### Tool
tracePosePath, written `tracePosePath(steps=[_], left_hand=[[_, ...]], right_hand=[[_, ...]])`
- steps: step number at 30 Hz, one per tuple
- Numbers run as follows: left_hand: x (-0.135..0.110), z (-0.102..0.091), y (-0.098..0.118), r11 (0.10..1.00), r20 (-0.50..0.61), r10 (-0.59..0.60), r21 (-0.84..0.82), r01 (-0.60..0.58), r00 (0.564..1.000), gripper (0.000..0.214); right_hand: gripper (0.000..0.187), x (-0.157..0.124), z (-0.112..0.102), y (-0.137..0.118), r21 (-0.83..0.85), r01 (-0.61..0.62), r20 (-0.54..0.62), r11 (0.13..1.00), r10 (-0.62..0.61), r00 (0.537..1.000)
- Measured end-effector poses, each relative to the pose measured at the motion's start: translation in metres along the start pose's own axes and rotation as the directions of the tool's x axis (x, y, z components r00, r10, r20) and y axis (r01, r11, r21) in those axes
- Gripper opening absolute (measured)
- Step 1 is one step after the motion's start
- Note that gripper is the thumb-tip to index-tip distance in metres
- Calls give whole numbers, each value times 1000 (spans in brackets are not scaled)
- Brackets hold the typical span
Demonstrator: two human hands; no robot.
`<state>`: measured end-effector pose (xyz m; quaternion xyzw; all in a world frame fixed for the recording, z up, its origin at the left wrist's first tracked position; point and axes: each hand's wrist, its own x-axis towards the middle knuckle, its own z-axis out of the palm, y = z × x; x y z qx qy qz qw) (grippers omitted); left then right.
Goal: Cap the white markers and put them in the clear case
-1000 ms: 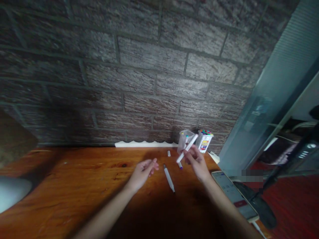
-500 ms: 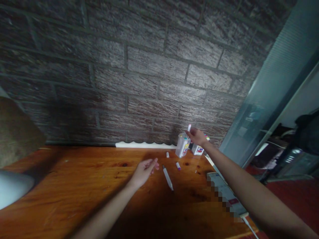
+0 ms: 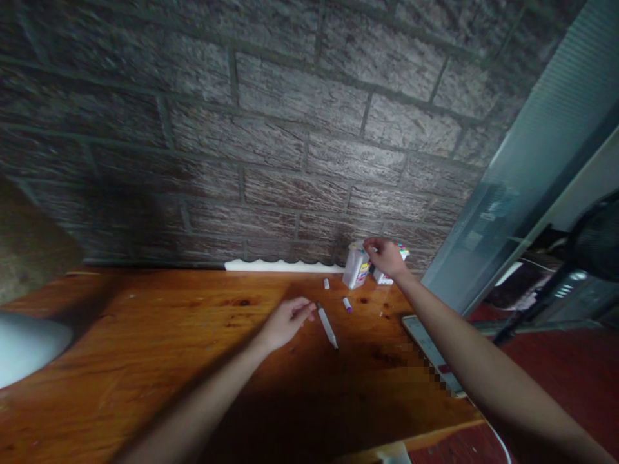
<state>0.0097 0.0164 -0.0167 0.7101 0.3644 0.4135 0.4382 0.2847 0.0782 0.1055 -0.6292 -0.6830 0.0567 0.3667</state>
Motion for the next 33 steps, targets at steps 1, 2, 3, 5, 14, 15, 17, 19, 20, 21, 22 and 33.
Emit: tracePosePath(steps=[1, 2, 3, 5, 14, 15, 17, 19, 20, 21, 22, 33], left_hand=[[0, 0, -1, 999, -5, 9, 36, -9, 1000, 39], [0, 0, -2, 997, -13, 14, 80, -13, 1000, 42], [0, -1, -4, 992, -24, 10, 125, -7, 1000, 47], [0, -2, -6, 981, -52, -23, 189, 33, 998, 59], [4, -17, -10, 962, -168, 29, 271, 17, 985, 48], [4, -18, -10, 961, -178, 28, 275, 23, 984, 44], [3, -20, -11, 952, -177, 13, 303, 42, 984, 40], [-1, -20, -10, 920, -172, 13, 388, 56, 985, 36], [-2, -19, -8, 898, -155, 28, 437, 44, 988, 37], [-4, -18, -5, 873, -127, 51, 488, 18, 991, 41], [-5, -16, -2, 846, -97, 87, 534, -22, 991, 43], [0, 16, 10, 487, 516, 270, 655, -577, 813, 40]], right_hand=[[34, -9, 5, -1, 18, 8, -66, 1000, -7, 998], [37, -19, 11, -1, 41, 19, -121, 999, -14, 993], [39, -31, 19, -2, 64, 30, -153, 997, -20, 988], [40, -54, 38, -2, 163, 83, -212, 983, -48, 976], [35, -96, 72, 21, 185, 133, -174, 974, -101, 980], [30, -94, 71, 25, 166, 108, -150, 980, -83, 985], [31, -91, 72, 30, 104, 46, -51, 994, -41, 998], [34, -91, 75, 31, 30, -16, 95, 999, 13, 995], [33, -92, 76, 30, 0, -37, 167, 999, 37, 985], [30, -94, 77, 29, -11, -54, 204, 999, 55, 977], [26, -95, 78, 27, -13, -66, 225, 998, 67, 972], [12, -95, 82, 31, 119, -121, 214, 985, 94, 972]])
